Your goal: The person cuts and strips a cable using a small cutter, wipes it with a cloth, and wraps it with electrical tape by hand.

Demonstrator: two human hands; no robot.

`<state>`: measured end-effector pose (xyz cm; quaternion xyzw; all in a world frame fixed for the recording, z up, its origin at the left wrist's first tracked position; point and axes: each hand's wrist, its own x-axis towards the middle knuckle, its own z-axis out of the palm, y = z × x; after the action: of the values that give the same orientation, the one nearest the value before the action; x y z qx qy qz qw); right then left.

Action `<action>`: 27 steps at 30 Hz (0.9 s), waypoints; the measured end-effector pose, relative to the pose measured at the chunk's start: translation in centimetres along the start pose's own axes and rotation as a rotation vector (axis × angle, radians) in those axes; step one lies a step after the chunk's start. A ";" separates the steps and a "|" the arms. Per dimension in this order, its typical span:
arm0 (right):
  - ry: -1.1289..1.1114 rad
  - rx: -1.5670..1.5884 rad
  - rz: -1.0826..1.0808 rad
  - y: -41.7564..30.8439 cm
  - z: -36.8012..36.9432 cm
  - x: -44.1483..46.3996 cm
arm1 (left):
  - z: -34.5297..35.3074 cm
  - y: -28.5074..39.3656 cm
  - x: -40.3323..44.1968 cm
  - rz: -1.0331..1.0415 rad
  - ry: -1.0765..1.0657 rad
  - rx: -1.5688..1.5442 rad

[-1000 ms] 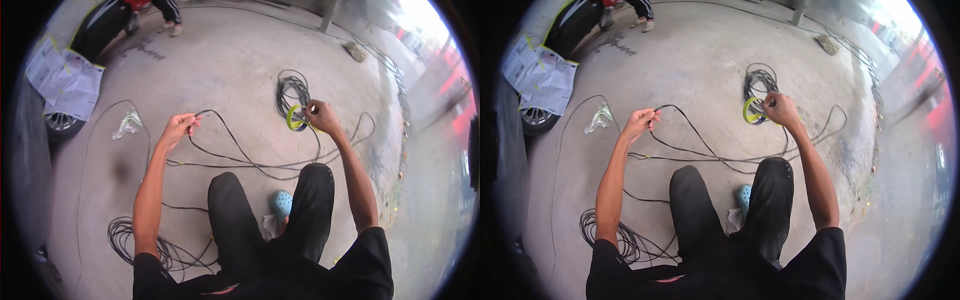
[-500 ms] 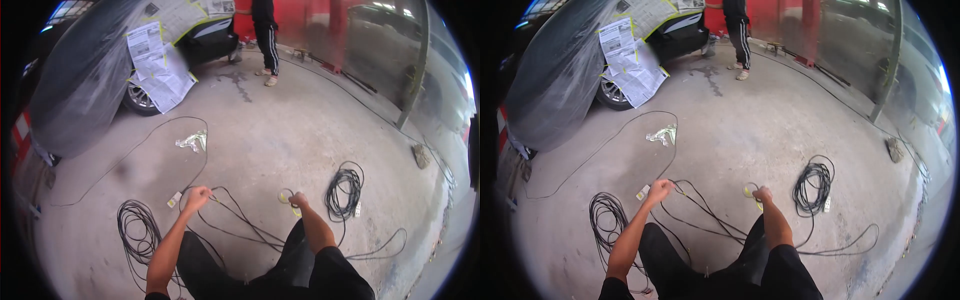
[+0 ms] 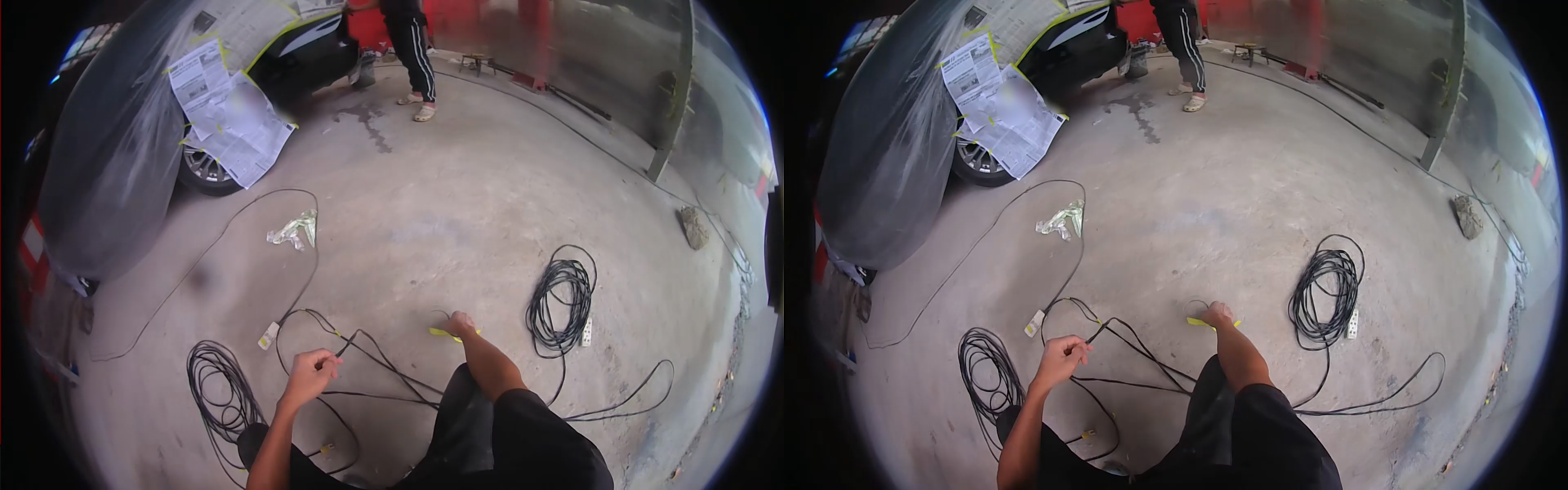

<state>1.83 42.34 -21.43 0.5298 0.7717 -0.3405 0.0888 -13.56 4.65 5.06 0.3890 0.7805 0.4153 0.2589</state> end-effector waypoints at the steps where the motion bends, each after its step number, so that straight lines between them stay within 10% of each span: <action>1: 0.011 -0.016 -0.019 0.7 0.9 0.7 | 0.3 0.8 -0.2 -0.013 -0.011 0.012; 12: -0.335 -0.413 -0.456 0.9 3.8 6.5 | 3.2 5.5 1.7 0.106 0.045 -0.038; 15: -0.141 -0.461 -0.445 1.6 7.1 9.2 | 4.0 6.4 0.8 0.110 0.009 -0.024; 24: 0.285 0.023 -0.493 -1.9 0.2 -0.6 | 0.2 11.7 0.2 0.063 -0.220 0.236; 27: 0.019 0.693 -0.606 -6.7 -4.1 -8.4 | -1.3 12.0 0.9 0.096 -0.209 0.264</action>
<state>0.36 37.15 -11.26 0.2819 0.7332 -0.5841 -0.2043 -10.33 9.08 15.84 0.4975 0.7775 0.2786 0.2652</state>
